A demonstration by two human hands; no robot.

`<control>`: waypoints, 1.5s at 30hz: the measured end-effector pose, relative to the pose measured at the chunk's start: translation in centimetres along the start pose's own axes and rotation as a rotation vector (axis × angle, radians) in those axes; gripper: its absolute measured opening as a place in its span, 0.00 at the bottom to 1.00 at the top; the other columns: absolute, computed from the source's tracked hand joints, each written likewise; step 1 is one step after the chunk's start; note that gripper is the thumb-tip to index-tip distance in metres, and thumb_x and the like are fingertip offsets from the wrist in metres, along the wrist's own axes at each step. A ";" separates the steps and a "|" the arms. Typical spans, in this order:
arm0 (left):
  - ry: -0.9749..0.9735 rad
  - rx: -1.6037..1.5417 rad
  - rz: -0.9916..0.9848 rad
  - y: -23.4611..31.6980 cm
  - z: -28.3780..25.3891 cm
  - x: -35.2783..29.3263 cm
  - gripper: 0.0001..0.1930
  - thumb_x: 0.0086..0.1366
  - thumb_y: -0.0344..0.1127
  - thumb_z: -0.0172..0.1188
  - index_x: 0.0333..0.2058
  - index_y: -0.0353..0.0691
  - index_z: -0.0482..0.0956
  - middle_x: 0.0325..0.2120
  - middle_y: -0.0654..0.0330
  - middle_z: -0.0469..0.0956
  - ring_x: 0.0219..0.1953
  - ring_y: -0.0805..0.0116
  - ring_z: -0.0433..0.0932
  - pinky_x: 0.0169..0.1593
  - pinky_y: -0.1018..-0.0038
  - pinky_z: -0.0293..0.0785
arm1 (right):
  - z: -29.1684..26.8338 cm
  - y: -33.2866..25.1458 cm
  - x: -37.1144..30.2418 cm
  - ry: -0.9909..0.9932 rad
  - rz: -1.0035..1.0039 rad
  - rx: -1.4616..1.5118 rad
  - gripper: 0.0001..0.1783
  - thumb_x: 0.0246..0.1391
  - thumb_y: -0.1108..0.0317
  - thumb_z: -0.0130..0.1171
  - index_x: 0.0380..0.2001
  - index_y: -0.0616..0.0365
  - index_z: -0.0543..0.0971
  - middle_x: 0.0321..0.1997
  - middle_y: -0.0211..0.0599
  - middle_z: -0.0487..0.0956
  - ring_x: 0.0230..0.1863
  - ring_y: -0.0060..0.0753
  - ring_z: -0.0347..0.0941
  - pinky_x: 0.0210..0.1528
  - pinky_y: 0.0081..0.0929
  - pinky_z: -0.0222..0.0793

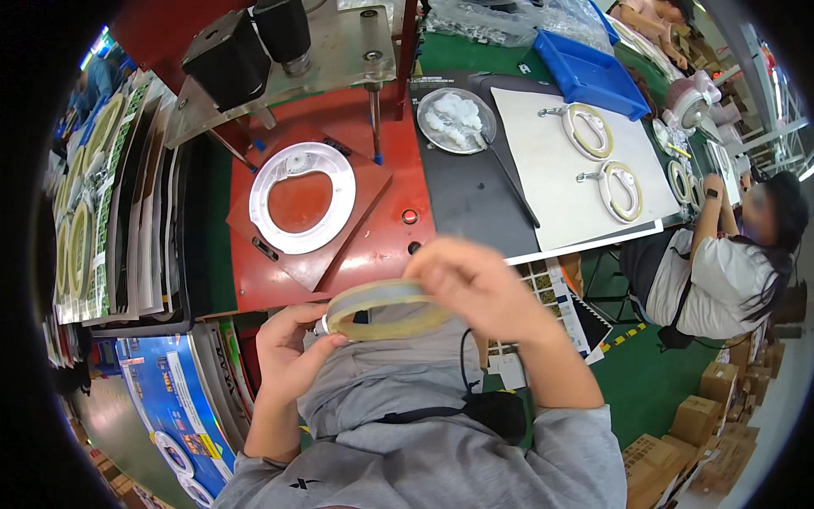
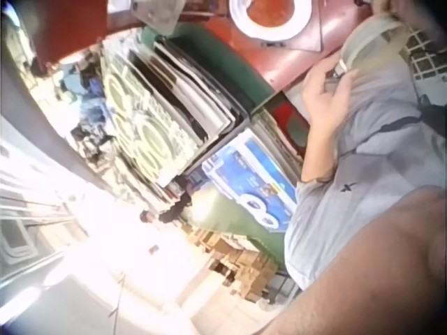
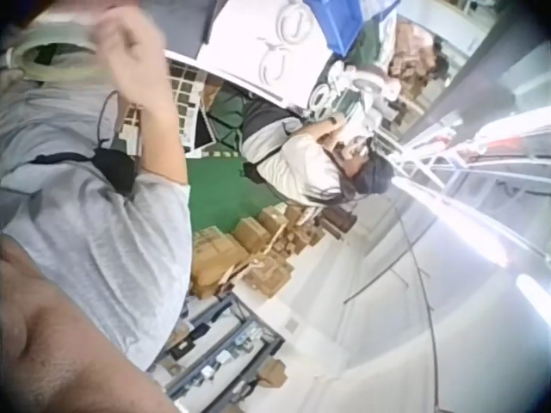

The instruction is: Assembling circular lighting components by applying adhesive and positioning them in a press machine.

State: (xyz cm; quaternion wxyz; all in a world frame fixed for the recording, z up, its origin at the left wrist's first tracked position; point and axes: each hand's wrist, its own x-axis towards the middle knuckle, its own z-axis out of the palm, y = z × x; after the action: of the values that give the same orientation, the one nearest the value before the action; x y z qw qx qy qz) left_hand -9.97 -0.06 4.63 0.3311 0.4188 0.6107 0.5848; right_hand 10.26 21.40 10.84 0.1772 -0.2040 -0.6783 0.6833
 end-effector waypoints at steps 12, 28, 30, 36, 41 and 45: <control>0.086 0.005 -0.048 -2.5 0.2 -0.2 0.19 0.60 0.19 0.72 0.51 0.28 0.82 0.44 0.51 0.87 0.48 0.66 0.85 0.54 0.71 0.79 | -11.4 7.6 2.2 0.701 -0.006 -1.149 0.12 0.61 0.69 0.68 0.42 0.65 0.79 0.41 0.49 0.79 0.40 0.50 0.78 0.45 0.40 0.75; 0.027 -0.157 -0.108 -2.5 0.0 -0.1 0.19 0.65 0.18 0.66 0.55 0.27 0.78 0.48 0.47 0.86 0.52 0.61 0.85 0.58 0.67 0.79 | -12.8 4.8 8.8 0.792 -0.255 -1.204 0.09 0.63 0.67 0.65 0.43 0.56 0.86 0.36 0.45 0.85 0.39 0.52 0.82 0.41 0.43 0.76; 0.036 -0.148 -0.105 -2.8 0.0 -0.2 0.19 0.65 0.18 0.66 0.55 0.27 0.78 0.48 0.47 0.86 0.52 0.61 0.85 0.58 0.67 0.79 | -12.5 4.5 8.4 0.777 -0.226 -1.300 0.08 0.63 0.67 0.65 0.43 0.53 0.87 0.36 0.43 0.84 0.38 0.52 0.81 0.41 0.44 0.76; 0.027 -0.141 -0.092 -2.8 -0.2 -0.2 0.20 0.65 0.17 0.66 0.55 0.27 0.78 0.48 0.47 0.86 0.52 0.61 0.85 0.58 0.68 0.79 | -12.1 3.6 6.7 0.797 -0.240 -1.236 0.07 0.63 0.67 0.64 0.42 0.53 0.87 0.37 0.42 0.84 0.38 0.52 0.81 0.40 0.44 0.76; 0.040 -0.207 -0.127 -2.6 -0.2 0.1 0.21 0.61 0.17 0.72 0.53 0.27 0.82 0.47 0.55 0.85 0.51 0.69 0.83 0.58 0.72 0.79 | -11.8 4.1 6.1 0.761 -0.236 -1.284 0.07 0.62 0.69 0.65 0.42 0.55 0.87 0.36 0.42 0.83 0.37 0.51 0.80 0.39 0.43 0.75; 0.067 -0.170 -0.131 -2.7 0.0 -0.3 0.20 0.61 0.17 0.72 0.53 0.28 0.82 0.48 0.55 0.85 0.51 0.69 0.83 0.58 0.72 0.78 | -11.3 3.4 5.2 0.822 -0.303 -1.187 0.07 0.62 0.71 0.66 0.42 0.56 0.86 0.35 0.42 0.83 0.36 0.50 0.80 0.39 0.41 0.75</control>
State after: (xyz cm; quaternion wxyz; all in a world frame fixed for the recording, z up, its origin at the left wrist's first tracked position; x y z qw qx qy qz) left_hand -10.20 -0.23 1.97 0.3823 0.3285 0.5958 0.6253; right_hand 11.82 33.74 7.29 0.3693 -0.4090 -0.8336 0.0377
